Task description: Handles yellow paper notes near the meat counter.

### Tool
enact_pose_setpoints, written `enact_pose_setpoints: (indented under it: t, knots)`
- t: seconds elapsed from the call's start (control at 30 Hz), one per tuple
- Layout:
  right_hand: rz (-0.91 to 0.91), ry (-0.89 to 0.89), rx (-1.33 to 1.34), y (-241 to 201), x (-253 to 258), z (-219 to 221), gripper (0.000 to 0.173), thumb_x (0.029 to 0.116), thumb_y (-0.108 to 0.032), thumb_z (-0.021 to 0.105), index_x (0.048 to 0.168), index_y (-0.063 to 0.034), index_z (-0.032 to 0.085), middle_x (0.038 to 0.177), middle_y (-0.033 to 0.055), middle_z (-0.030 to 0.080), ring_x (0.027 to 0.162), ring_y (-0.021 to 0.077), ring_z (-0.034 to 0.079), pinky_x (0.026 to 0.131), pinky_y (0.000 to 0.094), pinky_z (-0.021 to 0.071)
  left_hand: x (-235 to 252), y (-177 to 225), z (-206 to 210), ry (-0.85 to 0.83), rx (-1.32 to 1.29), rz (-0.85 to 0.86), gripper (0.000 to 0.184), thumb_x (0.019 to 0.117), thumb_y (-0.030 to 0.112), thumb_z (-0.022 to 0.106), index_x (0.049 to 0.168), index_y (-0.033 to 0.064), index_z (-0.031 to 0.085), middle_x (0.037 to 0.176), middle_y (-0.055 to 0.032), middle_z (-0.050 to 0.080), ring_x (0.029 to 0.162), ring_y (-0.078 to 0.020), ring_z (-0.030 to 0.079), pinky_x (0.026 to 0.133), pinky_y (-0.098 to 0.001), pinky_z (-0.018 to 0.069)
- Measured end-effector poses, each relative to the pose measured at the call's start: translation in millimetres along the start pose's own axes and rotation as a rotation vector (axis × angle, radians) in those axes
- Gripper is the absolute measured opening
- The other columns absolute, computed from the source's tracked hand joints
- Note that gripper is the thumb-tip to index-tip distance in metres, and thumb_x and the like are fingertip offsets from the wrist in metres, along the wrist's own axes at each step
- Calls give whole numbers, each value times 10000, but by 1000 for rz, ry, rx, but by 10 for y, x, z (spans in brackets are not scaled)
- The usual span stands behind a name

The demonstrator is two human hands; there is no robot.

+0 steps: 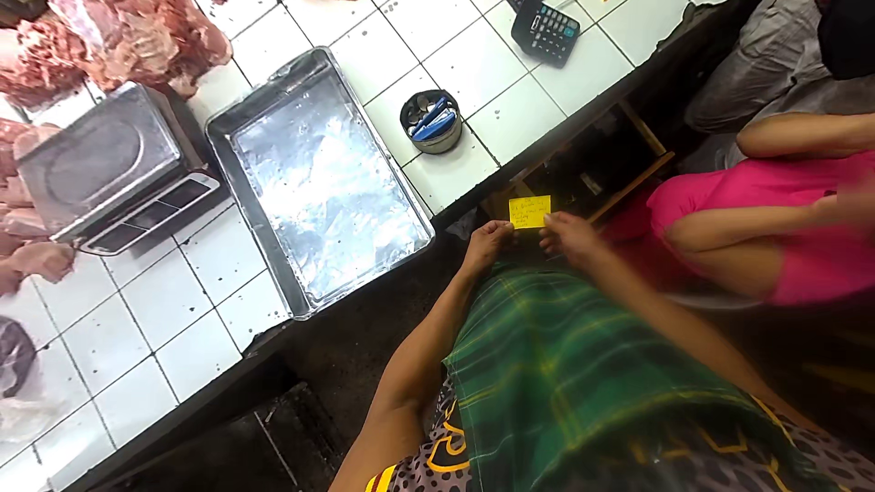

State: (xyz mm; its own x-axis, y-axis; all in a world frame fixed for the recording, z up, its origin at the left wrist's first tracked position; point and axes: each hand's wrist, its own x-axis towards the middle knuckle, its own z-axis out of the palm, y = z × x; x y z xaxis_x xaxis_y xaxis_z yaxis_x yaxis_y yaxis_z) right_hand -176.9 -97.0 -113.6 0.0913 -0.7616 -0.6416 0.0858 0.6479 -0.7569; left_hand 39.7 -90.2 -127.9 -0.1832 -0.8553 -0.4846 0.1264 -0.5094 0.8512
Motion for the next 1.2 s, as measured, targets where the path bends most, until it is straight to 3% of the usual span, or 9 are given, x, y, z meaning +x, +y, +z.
enact_pose_setpoints:
  t: [1.2]
  knots:
    - [-7, -8, -57, 49, -111, 52, 307, 1073, -310, 564, 1229, -51, 618, 999, 96, 717, 756, 183, 705, 667, 325, 602, -133, -64, -21, 38, 0, -6, 244, 1052, 209, 606, 1142, -9, 668, 941, -128, 733, 804, -198, 706, 747, -355, 604]
